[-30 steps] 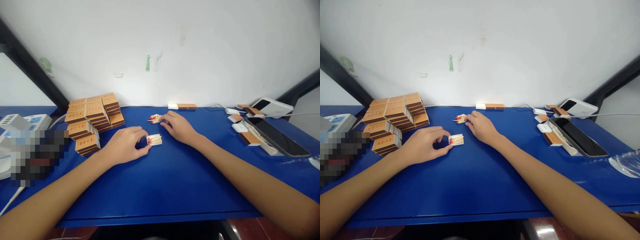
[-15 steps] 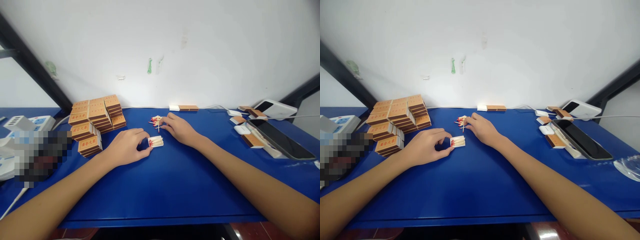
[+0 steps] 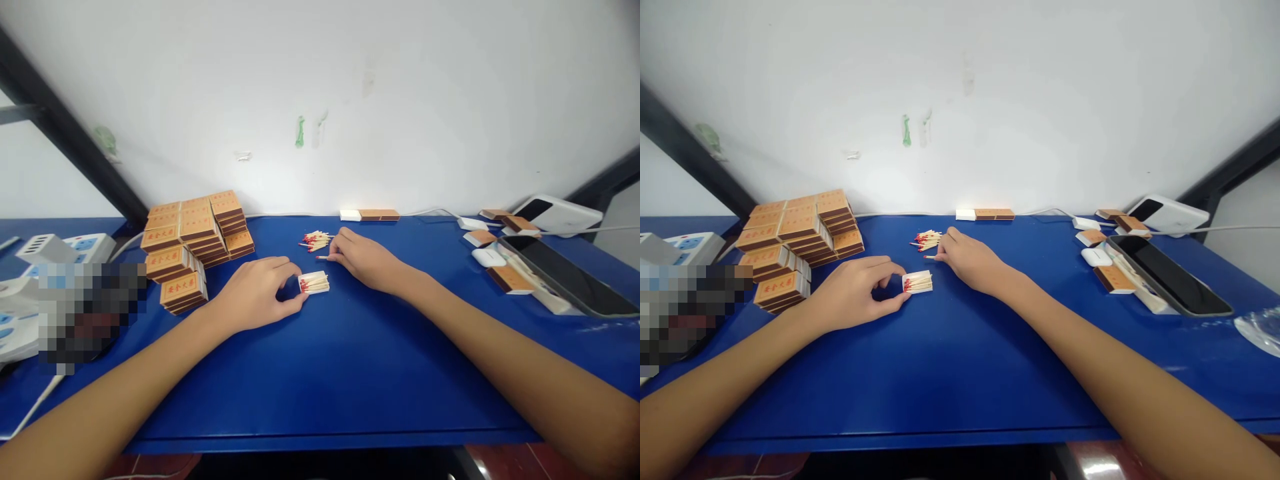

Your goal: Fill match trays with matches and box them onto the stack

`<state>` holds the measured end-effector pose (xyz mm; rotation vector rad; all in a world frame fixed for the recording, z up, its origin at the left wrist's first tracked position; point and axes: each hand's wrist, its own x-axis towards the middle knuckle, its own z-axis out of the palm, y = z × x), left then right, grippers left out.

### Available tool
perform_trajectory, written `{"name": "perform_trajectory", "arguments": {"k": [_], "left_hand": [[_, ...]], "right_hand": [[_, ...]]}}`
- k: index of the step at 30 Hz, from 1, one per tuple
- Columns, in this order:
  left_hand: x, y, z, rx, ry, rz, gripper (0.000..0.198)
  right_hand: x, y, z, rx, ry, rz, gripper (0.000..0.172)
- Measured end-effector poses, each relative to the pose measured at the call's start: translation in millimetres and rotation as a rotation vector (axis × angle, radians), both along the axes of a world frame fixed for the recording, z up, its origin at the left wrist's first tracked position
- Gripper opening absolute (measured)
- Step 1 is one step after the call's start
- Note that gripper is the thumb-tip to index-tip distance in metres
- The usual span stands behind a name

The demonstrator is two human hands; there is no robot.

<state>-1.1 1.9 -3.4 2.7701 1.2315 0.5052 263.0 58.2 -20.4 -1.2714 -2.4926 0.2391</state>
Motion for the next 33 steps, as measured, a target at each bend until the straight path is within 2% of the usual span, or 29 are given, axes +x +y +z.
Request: {"name": "perform_trajectory", "arguments": {"k": [6, 10, 16, 22, 28, 33], "left_hand": [[-0.4, -0.1, -0.5, 0.016, 0.006, -0.001, 0.022], [-1.1, 0.1, -0.1, 0.006, -0.002, -0.014, 0.023], [-0.1, -0.6, -0.3, 0.009, -0.012, -0.007, 0.022], [1.3, -1.7, -0.1, 0.009, -0.008, -0.02, 0.022], [2.0, -2.1, 0.1, 0.004, -0.002, -0.032, 0.022], [1.8, -2.0, 0.2, -0.005, 0.001, -0.028, 0.021]], "right_hand": [[-12.7, -32.1, 19.6, -0.111, 0.113, 0.082, 0.014], [-21.5, -42.5, 20.9, -0.108, 0.09, 0.124, 0.014], [-8.2, -26.4, 10.1, 0.018, 0.216, 0.08, 0.014], [1.5, -3.2, -5.7, 0.074, 0.052, 0.063, 0.029], [0.8, 1.6, -11.7, 0.058, 0.108, 0.01, 0.014], [-0.3, 5.0, -13.4, 0.034, 0.145, -0.025, 0.011]]}}
